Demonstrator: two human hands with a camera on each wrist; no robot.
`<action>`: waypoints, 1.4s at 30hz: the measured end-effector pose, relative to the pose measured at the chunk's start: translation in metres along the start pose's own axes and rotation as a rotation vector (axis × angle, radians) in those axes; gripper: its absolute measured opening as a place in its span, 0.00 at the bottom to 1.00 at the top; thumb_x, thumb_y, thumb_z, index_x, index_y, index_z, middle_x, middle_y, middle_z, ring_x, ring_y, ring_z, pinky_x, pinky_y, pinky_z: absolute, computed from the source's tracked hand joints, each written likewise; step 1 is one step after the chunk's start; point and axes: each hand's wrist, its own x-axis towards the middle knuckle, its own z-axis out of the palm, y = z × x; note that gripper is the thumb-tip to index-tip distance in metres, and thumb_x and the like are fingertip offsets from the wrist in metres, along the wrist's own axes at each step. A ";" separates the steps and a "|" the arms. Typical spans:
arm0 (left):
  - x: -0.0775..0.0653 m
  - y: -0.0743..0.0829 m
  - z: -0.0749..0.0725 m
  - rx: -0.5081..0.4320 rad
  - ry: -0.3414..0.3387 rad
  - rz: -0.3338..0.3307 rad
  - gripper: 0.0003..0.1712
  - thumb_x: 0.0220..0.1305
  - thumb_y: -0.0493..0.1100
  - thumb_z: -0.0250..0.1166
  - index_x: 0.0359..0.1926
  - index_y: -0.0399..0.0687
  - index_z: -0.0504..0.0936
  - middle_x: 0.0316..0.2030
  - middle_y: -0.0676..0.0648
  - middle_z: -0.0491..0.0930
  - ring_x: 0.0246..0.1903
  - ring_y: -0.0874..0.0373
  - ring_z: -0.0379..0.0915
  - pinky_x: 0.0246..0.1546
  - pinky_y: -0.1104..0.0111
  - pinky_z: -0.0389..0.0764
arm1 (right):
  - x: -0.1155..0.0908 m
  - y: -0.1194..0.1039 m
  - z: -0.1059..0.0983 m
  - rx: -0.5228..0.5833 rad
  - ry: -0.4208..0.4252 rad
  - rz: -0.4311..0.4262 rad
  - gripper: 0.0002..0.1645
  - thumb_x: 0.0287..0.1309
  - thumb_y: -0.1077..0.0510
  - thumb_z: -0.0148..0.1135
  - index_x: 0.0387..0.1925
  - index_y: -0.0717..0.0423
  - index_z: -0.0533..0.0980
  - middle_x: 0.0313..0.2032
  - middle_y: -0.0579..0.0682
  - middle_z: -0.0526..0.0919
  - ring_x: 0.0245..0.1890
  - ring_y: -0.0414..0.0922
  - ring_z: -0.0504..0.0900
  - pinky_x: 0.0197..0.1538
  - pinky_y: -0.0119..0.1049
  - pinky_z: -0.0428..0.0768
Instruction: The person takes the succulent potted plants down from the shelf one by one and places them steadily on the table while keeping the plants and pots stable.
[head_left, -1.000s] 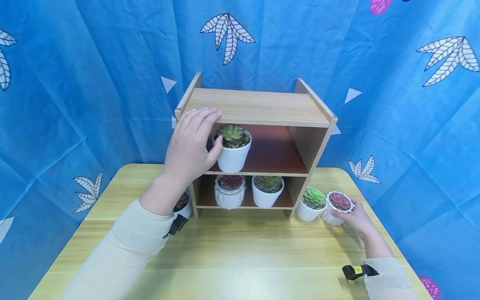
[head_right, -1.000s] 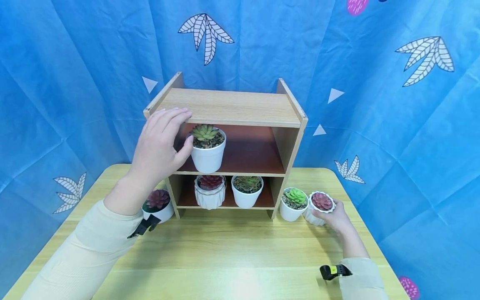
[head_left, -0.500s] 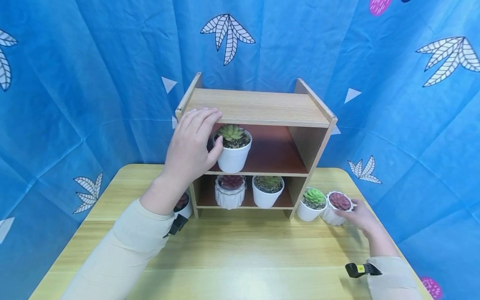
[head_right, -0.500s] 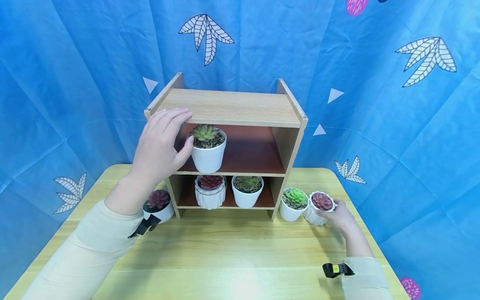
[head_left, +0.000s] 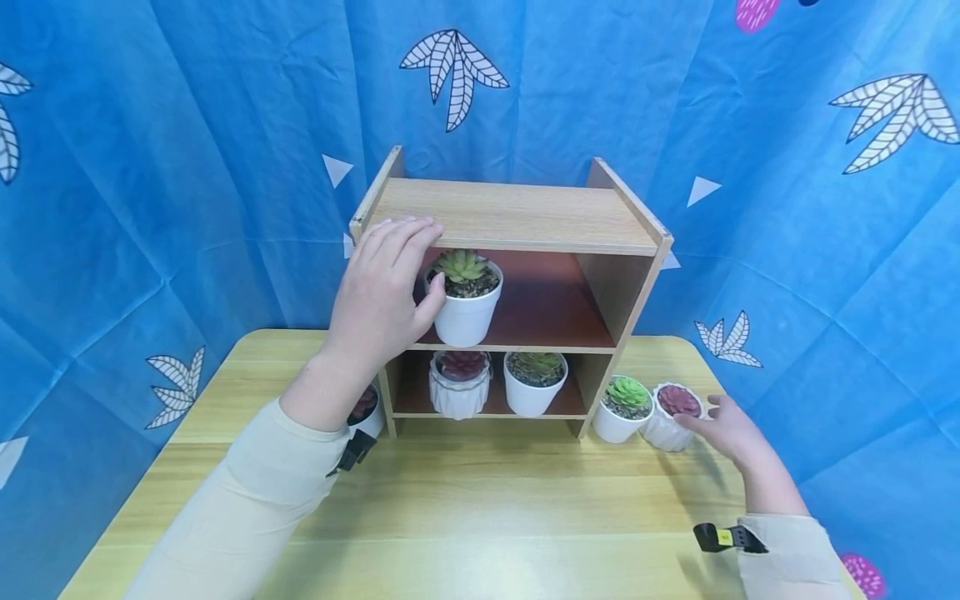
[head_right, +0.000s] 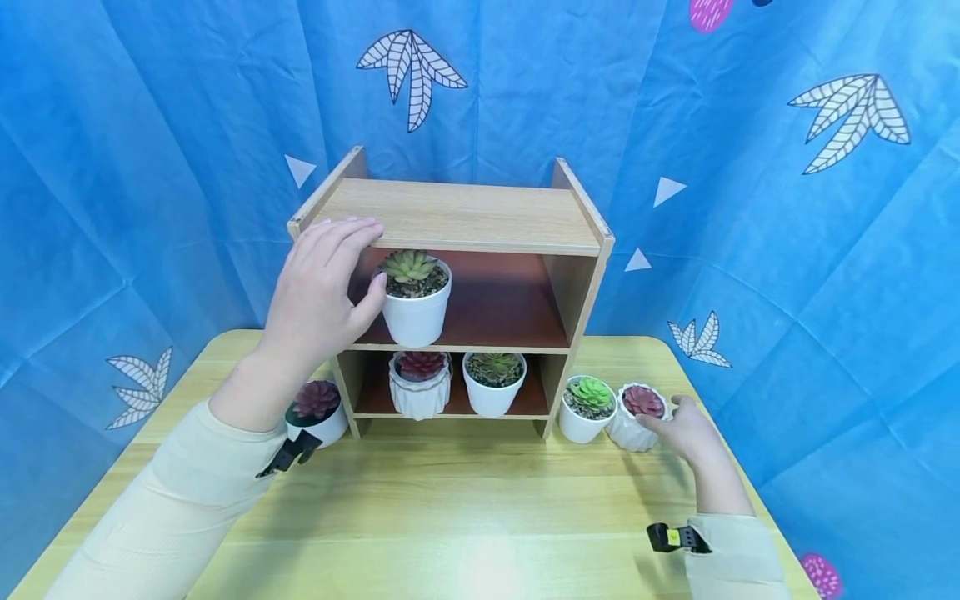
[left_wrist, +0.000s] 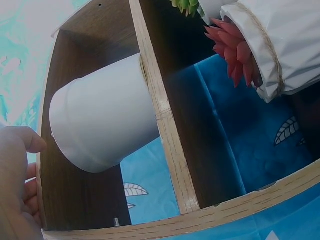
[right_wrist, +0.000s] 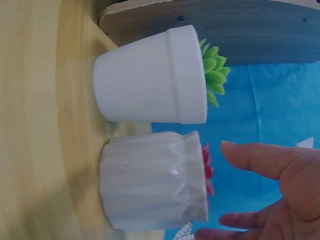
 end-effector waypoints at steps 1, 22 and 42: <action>0.000 0.000 0.000 0.001 -0.001 0.000 0.27 0.56 0.43 0.60 0.58 0.41 0.72 0.57 0.43 0.72 0.59 0.48 0.63 0.64 0.62 0.56 | -0.001 -0.001 -0.001 -0.007 -0.002 -0.002 0.58 0.55 0.35 0.55 0.61 0.82 0.45 0.55 0.82 0.58 0.54 0.73 0.62 0.51 0.62 0.68; -0.001 -0.001 0.000 0.000 -0.005 -0.003 0.27 0.56 0.44 0.59 0.58 0.41 0.72 0.57 0.43 0.71 0.59 0.48 0.62 0.65 0.62 0.55 | -0.024 -0.031 -0.027 -0.119 -0.021 -0.086 0.47 0.58 0.34 0.50 0.54 0.77 0.64 0.49 0.74 0.72 0.47 0.68 0.72 0.41 0.55 0.75; 0.000 -0.001 0.001 0.002 -0.007 -0.003 0.27 0.56 0.44 0.59 0.58 0.40 0.72 0.57 0.42 0.71 0.59 0.48 0.62 0.66 0.62 0.54 | -0.046 -0.065 -0.056 -0.163 0.036 -0.160 0.43 0.60 0.33 0.46 0.51 0.71 0.69 0.48 0.70 0.75 0.46 0.64 0.74 0.38 0.53 0.76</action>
